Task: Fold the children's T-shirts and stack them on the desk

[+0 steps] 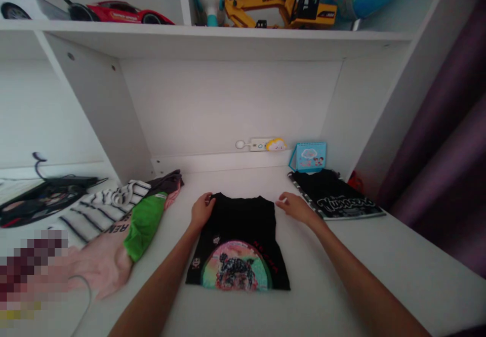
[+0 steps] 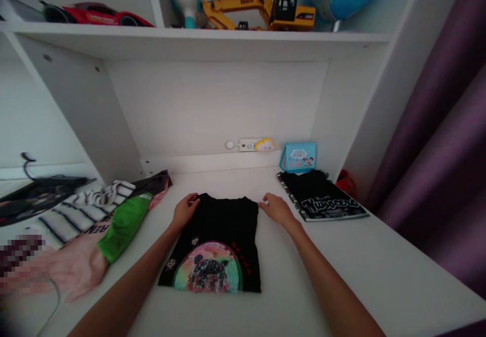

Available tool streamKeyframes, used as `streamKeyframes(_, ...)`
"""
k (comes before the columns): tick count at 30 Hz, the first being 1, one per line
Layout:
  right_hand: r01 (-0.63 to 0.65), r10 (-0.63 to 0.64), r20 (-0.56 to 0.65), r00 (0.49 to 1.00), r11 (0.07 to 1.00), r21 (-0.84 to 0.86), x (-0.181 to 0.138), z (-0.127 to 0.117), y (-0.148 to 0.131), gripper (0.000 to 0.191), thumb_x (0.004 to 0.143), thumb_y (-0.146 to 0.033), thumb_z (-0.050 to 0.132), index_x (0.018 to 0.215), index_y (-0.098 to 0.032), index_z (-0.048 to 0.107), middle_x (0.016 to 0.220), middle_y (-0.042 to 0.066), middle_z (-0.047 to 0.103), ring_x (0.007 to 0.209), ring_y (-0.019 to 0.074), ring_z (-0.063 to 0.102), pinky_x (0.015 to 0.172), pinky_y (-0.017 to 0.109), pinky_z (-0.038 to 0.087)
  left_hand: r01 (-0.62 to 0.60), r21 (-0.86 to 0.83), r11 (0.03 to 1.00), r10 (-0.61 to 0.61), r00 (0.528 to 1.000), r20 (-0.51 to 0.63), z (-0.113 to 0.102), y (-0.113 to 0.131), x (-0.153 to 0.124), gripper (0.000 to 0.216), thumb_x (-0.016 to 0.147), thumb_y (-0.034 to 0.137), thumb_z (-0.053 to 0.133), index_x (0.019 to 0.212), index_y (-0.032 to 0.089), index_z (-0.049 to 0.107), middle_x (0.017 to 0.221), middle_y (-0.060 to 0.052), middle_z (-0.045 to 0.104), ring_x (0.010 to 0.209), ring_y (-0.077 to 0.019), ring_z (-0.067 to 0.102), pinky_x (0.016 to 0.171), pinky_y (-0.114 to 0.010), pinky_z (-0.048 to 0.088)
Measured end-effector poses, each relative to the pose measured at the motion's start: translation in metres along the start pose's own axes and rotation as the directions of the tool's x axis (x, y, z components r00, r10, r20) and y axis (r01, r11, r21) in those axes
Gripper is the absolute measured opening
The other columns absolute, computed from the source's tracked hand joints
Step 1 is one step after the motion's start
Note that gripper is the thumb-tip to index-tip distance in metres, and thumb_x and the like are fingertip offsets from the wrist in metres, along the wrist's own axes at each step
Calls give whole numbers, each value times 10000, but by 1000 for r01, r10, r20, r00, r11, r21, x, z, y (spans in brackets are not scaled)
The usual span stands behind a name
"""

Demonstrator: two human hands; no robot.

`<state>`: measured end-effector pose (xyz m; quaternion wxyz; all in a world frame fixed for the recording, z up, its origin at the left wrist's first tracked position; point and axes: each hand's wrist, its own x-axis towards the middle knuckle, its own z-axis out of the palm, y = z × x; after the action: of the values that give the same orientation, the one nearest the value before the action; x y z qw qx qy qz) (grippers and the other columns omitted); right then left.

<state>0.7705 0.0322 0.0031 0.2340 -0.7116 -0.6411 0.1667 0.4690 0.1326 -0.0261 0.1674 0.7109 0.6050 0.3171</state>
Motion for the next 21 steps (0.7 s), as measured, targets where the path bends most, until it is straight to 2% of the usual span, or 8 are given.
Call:
streamKeyframes(2, -16, 16, -41, 999, 1000, 18, 18, 8, 6, 217, 767, -294, 528, 899, -134, 593, 718, 38, 631, 562, 114, 556, 572, 221, 375, -19, 11, 1000, 19, 1000, -1, 0, -2, -2, 281, 819, 301, 471, 1063, 185, 548, 958, -49, 632, 809, -165, 600, 742, -261, 437)
streamKeyframes(7, 25, -24, -51, 998, 999, 35, 35, 23, 7, 50, 684, -182, 575, 729, -163, 589, 717, 9, 614, 664, 119, 555, 598, 201, 377, -16, -47, 999, 16, 1000, 0, -2, -5, -2, 180, 807, 257, 461, 968, 202, 518, 900, -17, 624, 752, -143, 597, 671, -236, 429)
streamKeyframes(11, 33, -29, -115, 993, 999, 33, 40, 23, 2, 144, 778, -208, 458, 876, -182, 560, 770, 4, 616, 684, 111, 557, 642, 207, 383, 14, -20, 1000, -14, 1000, -20, -1, -4, -2, 118, 819, 253, 442, 905, 192, 495, 870, -27, 621, 753, -155, 592, 680, -250, 421)
streamKeyframes(13, 3, -1, -136, 991, 1000, 8, 45, 26, 1, 190, 779, -199, 453, 939, -173, 551, 804, 26, 619, 739, 130, 561, 672, 223, 379, 25, -10, 1000, -26, 999, -32, -1, -2, -3, 133, 819, 242, 438, 927, 187, 493, 892, -38, 620, 768, -161, 592, 697, -258, 421)
streamKeyframes(16, -36, 33, -103, 994, 999, -30, 53, 32, -1, 193, 738, -227, 527, 900, -144, 591, 826, 64, 626, 791, 170, 561, 678, 240, 372, 25, 6, 1000, -25, 999, -42, 2, 0, -4, 222, 813, 225, 445, 1021, 163, 490, 967, -70, 612, 812, -168, 591, 737, -268, 423)
streamKeyframes(19, -44, 42, -32, 999, 998, -42, 57, 38, -2, 206, 687, -308, 601, 809, -145, 628, 779, 50, 633, 746, 171, 571, 623, 229, 373, -21, 72, 997, 23, 999, -23, 4, -1, -2, 317, 797, 232, 469, 1093, 123, 495, 1048, -113, 588, 897, -188, 570, 804, -290, 409)
streamKeyframes(21, -47, 47, 4, 999, 998, -48, 56, 40, -4, 202, 630, -290, 647, 768, -143, 634, 720, 30, 628, 695, 161, 572, 581, 219, 366, -62, 95, 994, 61, 998, 13, 4, -3, -1, 336, 774, 234, 494, 1087, 116, 523, 1038, -113, 593, 907, -198, 562, 819, -301, 405)
